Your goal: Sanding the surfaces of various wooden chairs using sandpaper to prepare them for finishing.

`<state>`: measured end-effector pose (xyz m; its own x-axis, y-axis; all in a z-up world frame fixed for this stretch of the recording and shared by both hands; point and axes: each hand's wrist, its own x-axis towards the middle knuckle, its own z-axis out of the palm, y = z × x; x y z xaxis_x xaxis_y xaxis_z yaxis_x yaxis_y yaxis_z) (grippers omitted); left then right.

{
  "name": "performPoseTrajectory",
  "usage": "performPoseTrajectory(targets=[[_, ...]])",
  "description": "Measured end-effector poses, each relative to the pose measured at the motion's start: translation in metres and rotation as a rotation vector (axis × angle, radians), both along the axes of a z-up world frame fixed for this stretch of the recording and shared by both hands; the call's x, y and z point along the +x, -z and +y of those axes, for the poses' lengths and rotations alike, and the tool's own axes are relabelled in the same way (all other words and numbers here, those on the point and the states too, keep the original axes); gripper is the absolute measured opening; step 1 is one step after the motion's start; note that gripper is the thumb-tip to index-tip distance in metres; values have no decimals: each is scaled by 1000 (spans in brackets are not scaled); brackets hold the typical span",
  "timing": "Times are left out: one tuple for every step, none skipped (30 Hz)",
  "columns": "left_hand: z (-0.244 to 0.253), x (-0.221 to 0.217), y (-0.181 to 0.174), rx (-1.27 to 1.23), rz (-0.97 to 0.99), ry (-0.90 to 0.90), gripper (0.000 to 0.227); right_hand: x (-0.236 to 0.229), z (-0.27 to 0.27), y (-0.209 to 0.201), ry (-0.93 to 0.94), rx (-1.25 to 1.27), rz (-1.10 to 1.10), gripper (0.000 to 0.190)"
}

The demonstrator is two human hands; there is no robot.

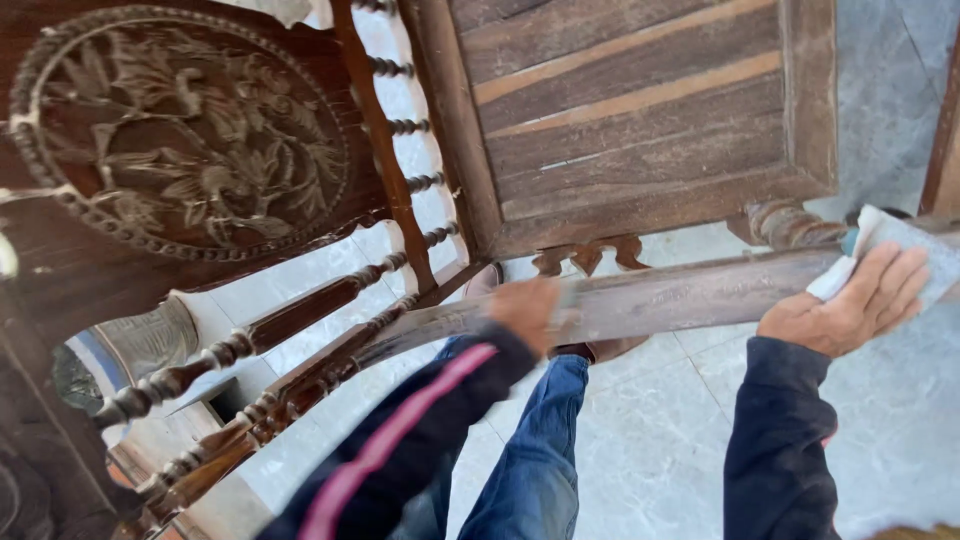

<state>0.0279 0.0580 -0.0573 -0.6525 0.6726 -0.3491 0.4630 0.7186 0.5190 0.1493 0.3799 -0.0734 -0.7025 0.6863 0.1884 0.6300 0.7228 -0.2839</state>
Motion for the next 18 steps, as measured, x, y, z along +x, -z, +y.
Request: performPoseTrajectory(targets=[[-29, -16, -27, -4, 7, -13, 51, -2, 3, -1, -13, -4, 7, 51], [-59, -35, -55, -257, -169, 24, 46, -1, 2, -2, -29, 4, -2, 54], [-86, -53, -83, -512, -342, 56, 40, 0, 3, -2, -46, 13, -12, 57], [-96, -47, -78, -516, -335, 70, 40, -1, 0, -3, -30, 12, -9, 57], [-106, -41, -72, -487, -160, 54, 41, -3, -2, -3, -11, -11, 1, 58], [-114, -35, -64, -446, 14, 39, 41, -4, -2, -5, 9, -27, 10, 60], [-86, -33, -52, -439, 22, 56, 41, -6, -6, -8, 27, -21, 14, 60], [-57, -25, -40, -513, -80, 30, 45, -9, -6, -10, 27, -28, 21, 56], [-29, -18, -27, -586, -183, 4, 48, -13, -8, -12, 27, -35, 29, 53], [-13, -24, -31, -580, -185, 8, 48, -13, -7, -11, 30, -28, 26, 53], [1, -30, -34, -527, -213, 23, 48, -14, -7, -9, 63, -38, 31, 52], [14, -32, -40, -481, -245, 26, 48, -13, -7, -7, 86, -57, 35, 50], [-14, -25, -27, -482, -251, 20, 48, -11, -6, -10, 79, -59, 30, 50], [-45, -17, -16, -354, -199, 20, 51, -13, -7, -11, 50, -40, 27, 51], [-75, -9, -5, -226, -144, 20, 58, -14, -7, -13, 21, -22, 25, 53], [-90, -23, -36, -231, -142, 25, 58, -14, -10, -15, 27, -25, 27, 53], [-102, -37, -68, -407, -214, 24, 53, -13, -11, -18, 21, -32, 22, 56], [-113, -54, -99, -581, -279, 27, 48, -13, -12, -21, 21, -33, 20, 58]])
